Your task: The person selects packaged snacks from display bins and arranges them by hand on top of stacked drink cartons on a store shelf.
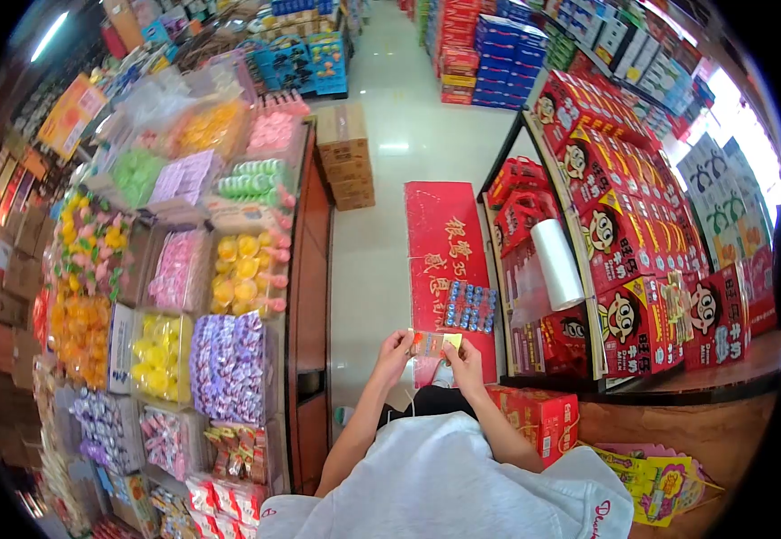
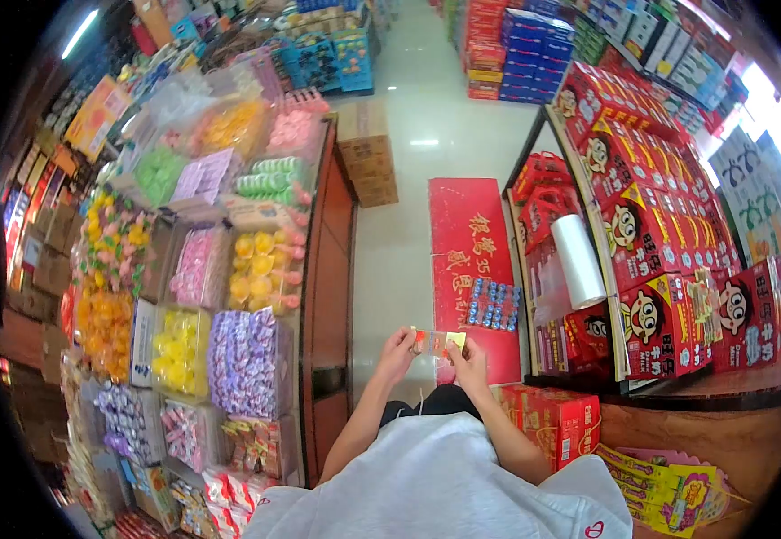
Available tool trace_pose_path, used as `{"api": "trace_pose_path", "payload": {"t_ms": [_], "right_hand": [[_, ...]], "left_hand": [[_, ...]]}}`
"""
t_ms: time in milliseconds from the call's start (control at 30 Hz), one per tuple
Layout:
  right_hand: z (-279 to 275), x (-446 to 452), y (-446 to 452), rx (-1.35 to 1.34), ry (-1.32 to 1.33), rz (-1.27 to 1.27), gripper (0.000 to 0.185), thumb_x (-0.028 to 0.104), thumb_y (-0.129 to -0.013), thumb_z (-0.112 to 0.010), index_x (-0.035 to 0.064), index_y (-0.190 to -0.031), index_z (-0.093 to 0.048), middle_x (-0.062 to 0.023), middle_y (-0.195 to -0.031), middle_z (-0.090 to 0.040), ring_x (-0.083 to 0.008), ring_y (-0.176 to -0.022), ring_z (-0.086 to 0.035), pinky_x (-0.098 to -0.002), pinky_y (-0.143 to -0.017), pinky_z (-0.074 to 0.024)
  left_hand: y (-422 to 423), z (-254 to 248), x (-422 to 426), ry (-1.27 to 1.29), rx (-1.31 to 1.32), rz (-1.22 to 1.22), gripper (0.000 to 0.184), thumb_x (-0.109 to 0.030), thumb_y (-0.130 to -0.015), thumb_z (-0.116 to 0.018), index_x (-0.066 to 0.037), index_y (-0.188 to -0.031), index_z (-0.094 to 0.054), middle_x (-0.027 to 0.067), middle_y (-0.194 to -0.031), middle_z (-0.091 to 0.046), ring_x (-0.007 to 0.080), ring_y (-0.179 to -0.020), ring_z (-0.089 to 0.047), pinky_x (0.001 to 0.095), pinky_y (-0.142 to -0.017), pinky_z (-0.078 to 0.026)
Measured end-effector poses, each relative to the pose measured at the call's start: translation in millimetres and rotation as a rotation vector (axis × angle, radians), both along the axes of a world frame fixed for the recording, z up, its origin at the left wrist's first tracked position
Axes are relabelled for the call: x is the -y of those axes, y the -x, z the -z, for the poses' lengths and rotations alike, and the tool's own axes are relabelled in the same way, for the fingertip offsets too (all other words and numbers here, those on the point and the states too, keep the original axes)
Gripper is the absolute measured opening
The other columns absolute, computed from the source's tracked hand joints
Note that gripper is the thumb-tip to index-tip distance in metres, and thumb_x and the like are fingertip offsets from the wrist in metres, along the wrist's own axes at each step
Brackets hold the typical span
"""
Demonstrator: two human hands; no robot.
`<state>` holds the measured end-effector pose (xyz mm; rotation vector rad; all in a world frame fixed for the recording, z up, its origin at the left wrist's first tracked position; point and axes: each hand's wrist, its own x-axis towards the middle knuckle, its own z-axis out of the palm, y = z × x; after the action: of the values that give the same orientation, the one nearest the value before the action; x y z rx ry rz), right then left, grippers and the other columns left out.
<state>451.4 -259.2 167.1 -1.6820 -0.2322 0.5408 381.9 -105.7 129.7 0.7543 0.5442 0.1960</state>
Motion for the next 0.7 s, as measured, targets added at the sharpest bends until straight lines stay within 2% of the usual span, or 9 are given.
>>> {"api": "trace_pose_path", "payload": {"t_ms": [100, 233, 300, 333, 400, 500, 567, 667, 700], "right_hand": [[3.7, 23.7, -25.4, -0.035, -0.042, 0.051, 0.017, 0.017, -0.09, -0.06, 0.0012, -0.095, -0.061, 0.0013, -0.073, -0.059, -0.0051, -0.063, -0.052, -0.0219, -0.057, -0.0413], [10.8, 55.7, -61.4, -0.036, -0.019, 0.097, 0.018, 0.017, -0.09, -0.06, 0.0006, -0.097, -0.061, 0.001, -0.074, -0.06, -0.0049, -0.064, -0.053, -0.0219, -0.057, -0.0421], [11.6, 69.8, -78.4, -0.016, -0.033, 0.137, 0.019, 0.018, -0.09, -0.06, 0.0006, -0.098, -0.061, 0.0008, -0.075, -0.06, -0.005, -0.065, -0.053, -0.022, -0.058, -0.0426], [11.8, 77.0, -85.7, -0.042, -0.043, 0.161, 0.019, 0.018, -0.09, -0.06, 0.0009, -0.098, -0.061, 0.0005, -0.076, -0.061, -0.0051, -0.066, -0.054, -0.0222, -0.058, -0.0433], [14.3, 95.1, -97.9, -0.074, -0.054, 0.196, 0.019, 0.018, -0.09, -0.06, 0.0013, -0.098, -0.061, 0.0003, -0.077, -0.061, -0.0052, -0.066, -0.054, -0.0225, -0.059, -0.0441], [30.8, 119.6, -115.5, -0.081, -0.036, 0.185, 0.024, 0.02, -0.09, -0.062, -0.002, -0.1, -0.062, -0.0027, -0.084, -0.064, -0.0071, -0.074, -0.056, -0.0233, -0.062, -0.0446], [43.2, 132.3, -121.0, -0.139, -0.019, 0.113, 0.024, 0.017, -0.089, -0.062, -0.0019, -0.105, -0.06, -0.0037, -0.089, -0.064, -0.0077, -0.078, -0.057, -0.0241, -0.067, -0.0468], [6.3, 135.6, -118.0, -0.093, -0.097, 0.09, 0.026, 0.011, -0.088, -0.062, -0.0016, -0.11, -0.058, -0.0041, -0.096, -0.064, -0.0081, -0.084, -0.058, -0.0247, -0.073, -0.0484], [12.8, 137.1, -117.3, -0.116, -0.105, 0.103, 0.029, 0.007, -0.087, -0.063, -0.0016, -0.113, -0.055, -0.0041, -0.099, -0.063, -0.0086, -0.088, -0.058, -0.0255, -0.078, -0.049]], "left_hand": [[-31.7, 13.6, 16.2, -0.045, -0.017, 0.078, 0.011, -0.018, -0.096, -0.052, -0.007, -0.096, -0.056, 0.0007, -0.089, -0.059, 0.0104, -0.079, -0.057, 0.0274, -0.073, -0.047], [-75.4, 29.8, 44.8, -0.019, -0.021, 0.144, 0.012, -0.018, -0.095, -0.053, -0.006, -0.097, -0.057, 0.0018, -0.089, -0.06, 0.0106, -0.079, -0.057, 0.0278, -0.072, -0.048], [-95.3, 18.0, 63.3, -0.016, -0.044, 0.166, 0.013, -0.02, -0.093, -0.058, -0.007, -0.095, -0.057, -0.0006, -0.082, -0.058, 0.0073, -0.069, -0.054, 0.0223, -0.066, -0.046], [-104.5, 18.4, 70.7, -0.016, -0.048, 0.186, 0.013, -0.02, -0.093, -0.058, -0.007, -0.095, -0.057, -0.0006, -0.082, -0.058, 0.0073, -0.069, -0.054, 0.0223, -0.066, -0.046], [-116.8, 26.4, 87.1, -0.091, -0.103, 0.3, 0.014, -0.02, -0.094, -0.056, -0.006, -0.097, -0.057, 0.0014, -0.086, -0.06, 0.0093, -0.077, -0.056, 0.0252, -0.07, -0.046], [-134.0, 33.6, 104.8, -0.094, -0.078, 0.325, 0.014, -0.02, -0.093, -0.057, -0.007, -0.096, -0.057, 0.0013, -0.087, -0.06, 0.0085, -0.076, -0.055, 0.0246, -0.069, -0.046], [-138.5, 32.8, 112.6, -0.132, -0.086, 0.345, 0.014, -0.02, -0.093, -0.057, -0.007, -0.096, -0.057, 0.0014, -0.088, -0.061, 0.0085, -0.076, -0.055, 0.0248, -0.07, -0.046], [-145.5, 21.9, 121.4, -0.186, -0.074, 0.367, 0.014, -0.019, -0.092, -0.059, -0.006, -0.096, -0.057, 0.0004, -0.087, -0.06, 0.0078, -0.077, -0.055, 0.0242, -0.071, -0.045], [-145.9, 17.2, 122.7, -0.201, -0.055, 0.368, 0.014, -0.019, -0.091, -0.061, -0.006, -0.097, -0.058, -0.0006, -0.086, -0.06, 0.0072, -0.078, -0.054, 0.0234, -0.072, -0.045]]}}
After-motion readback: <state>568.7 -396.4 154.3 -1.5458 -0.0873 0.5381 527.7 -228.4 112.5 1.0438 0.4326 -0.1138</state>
